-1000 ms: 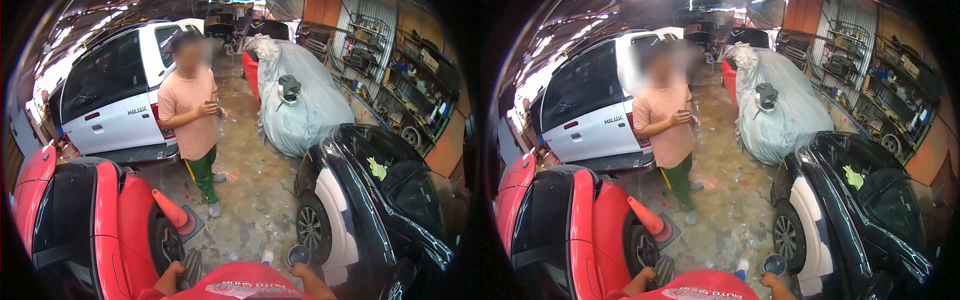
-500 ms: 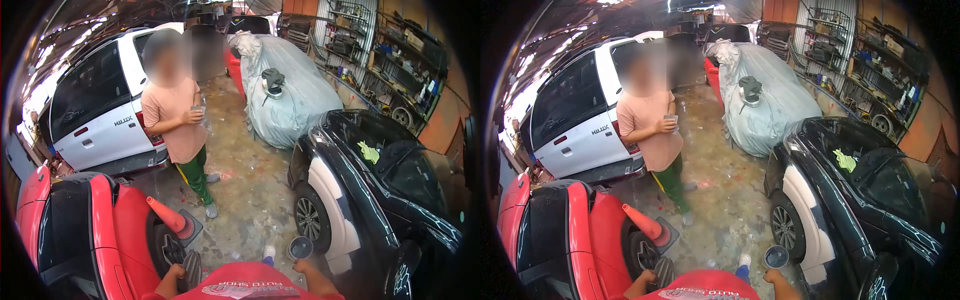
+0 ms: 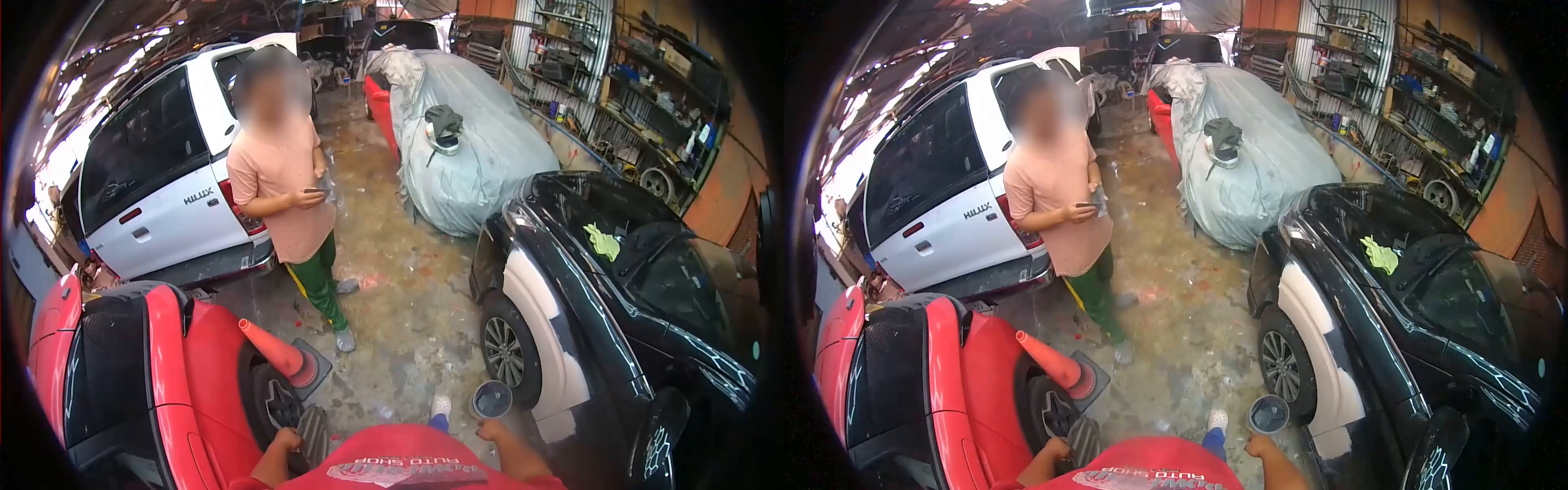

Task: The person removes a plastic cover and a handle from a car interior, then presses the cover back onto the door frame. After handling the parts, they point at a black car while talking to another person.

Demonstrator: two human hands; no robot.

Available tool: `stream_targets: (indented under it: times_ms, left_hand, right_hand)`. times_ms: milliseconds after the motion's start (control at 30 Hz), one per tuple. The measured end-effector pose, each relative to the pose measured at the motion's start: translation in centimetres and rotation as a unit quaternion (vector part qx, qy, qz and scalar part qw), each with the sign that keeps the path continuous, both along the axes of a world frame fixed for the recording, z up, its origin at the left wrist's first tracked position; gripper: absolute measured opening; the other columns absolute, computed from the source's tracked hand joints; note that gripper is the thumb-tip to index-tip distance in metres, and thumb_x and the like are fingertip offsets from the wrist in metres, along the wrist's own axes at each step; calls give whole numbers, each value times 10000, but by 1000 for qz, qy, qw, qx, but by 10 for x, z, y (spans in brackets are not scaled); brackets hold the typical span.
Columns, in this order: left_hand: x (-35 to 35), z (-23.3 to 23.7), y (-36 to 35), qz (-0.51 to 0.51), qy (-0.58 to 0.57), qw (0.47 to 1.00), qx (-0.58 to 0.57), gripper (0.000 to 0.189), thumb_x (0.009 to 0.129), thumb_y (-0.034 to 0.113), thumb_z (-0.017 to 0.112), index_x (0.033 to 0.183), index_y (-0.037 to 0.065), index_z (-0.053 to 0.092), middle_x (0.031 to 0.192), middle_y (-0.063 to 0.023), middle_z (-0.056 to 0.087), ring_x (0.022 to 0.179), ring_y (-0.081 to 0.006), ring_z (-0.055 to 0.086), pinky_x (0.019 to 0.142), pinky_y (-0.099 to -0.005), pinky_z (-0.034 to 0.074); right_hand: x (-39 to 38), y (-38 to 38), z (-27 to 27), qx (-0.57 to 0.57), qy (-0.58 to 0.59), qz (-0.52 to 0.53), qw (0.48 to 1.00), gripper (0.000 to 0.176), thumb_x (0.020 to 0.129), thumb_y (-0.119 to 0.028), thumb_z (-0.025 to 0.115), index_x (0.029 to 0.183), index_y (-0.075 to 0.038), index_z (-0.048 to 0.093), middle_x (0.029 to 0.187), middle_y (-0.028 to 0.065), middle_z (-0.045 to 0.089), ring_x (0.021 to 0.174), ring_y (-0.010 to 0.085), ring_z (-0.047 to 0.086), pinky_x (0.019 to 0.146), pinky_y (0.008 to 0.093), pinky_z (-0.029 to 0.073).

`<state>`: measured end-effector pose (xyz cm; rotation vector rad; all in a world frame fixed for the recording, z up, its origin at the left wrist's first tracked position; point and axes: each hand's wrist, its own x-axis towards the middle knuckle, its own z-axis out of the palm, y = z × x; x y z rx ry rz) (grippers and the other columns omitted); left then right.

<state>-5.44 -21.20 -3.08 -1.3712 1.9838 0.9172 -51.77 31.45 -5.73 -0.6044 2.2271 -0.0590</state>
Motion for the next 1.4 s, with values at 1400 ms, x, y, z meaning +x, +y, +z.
stream_targets:
  times_ms: [1400]
  left_hand:
    - [11,-32,2,8,41,999,14,455,779,254,813,1199,79,831,1046,-147,818,906,-286,777,814,-400,622]
  right_hand:
    - [-5,-15,24,26,0,-3,1000,590,866,-412,733,1374,-114,761,1441,197,709,1343,381,670,1151,467,519]
